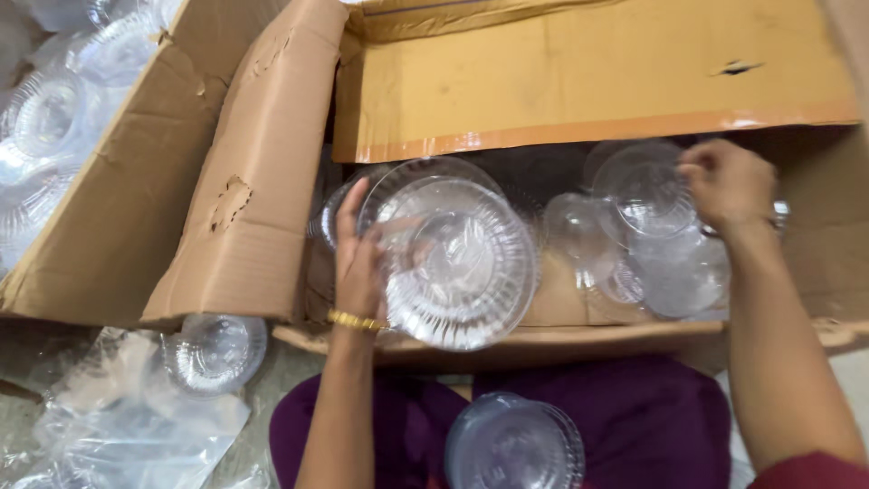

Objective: The person sits on the floor and repeatedly picks clear plastic plates from a cardboard box, stacks them in hand, and places them into a plastic bag. The person handles the plates one at a time and accumulates a stack before bagging them.

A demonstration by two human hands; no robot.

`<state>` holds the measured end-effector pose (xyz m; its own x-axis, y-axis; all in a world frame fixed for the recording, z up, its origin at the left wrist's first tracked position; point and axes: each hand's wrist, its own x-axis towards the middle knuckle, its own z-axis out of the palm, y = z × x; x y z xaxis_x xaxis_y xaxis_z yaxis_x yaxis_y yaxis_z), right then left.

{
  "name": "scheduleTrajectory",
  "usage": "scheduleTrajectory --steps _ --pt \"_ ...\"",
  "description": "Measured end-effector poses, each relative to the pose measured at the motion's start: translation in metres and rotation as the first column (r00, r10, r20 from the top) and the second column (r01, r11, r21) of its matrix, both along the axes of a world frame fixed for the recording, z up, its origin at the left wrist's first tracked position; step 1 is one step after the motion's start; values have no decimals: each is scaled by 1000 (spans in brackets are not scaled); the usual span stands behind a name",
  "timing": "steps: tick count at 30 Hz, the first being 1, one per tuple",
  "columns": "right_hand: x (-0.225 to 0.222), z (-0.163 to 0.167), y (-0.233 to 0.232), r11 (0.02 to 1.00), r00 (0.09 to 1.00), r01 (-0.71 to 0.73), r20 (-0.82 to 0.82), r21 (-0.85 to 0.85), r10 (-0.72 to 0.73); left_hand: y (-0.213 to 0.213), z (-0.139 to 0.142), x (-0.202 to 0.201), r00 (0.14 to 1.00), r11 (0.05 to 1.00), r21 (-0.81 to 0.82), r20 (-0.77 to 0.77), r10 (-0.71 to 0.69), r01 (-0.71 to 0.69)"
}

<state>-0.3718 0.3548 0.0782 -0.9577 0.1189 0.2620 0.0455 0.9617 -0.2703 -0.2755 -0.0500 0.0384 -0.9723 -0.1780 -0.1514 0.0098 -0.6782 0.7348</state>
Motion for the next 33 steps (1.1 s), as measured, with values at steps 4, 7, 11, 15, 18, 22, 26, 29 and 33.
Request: scheduleTrajectory --steps 4,7,11,15,18,22,26,29,33 --pt "91 18 65 526 988 -85 -139 -846 -64 -1 10 88 987 859 -511 -135 -83 3" --pt "165 19 66 363 979 -188 -206 -913 -11 18 7 145 993 731 -677 -7 -119 82" --pt "251 -3 0 456 998 -9 20 -890 59 76 3 188 966 645 -719 191 -175 259" --pt "309 -20 -44 585 985 -149 -69 -798 157 122 5 226 933 588 -760 65 -353 276" --pt "330 -24 -40 483 965 -262 -219 -836 144 127 10 242 938 519 -853 -215 -272 -45" --pt "341 -28 -25 300 989 -146 -143 -943 31 121 16 252 962 567 -821 -96 -257 69" --pt "342 -11 -10 142 987 -126 -139 -982 -84 108 16 255 987 591 -797 37 -155 122" --pt "352 11 1 18 977 -178 -178 -984 -117 97 11 255 997 630 -776 -48 -61 1" --pt "369 -4 -21 145 988 -147 -151 -978 -17 102 -2 256 996 652 -753 -88 34 -88"
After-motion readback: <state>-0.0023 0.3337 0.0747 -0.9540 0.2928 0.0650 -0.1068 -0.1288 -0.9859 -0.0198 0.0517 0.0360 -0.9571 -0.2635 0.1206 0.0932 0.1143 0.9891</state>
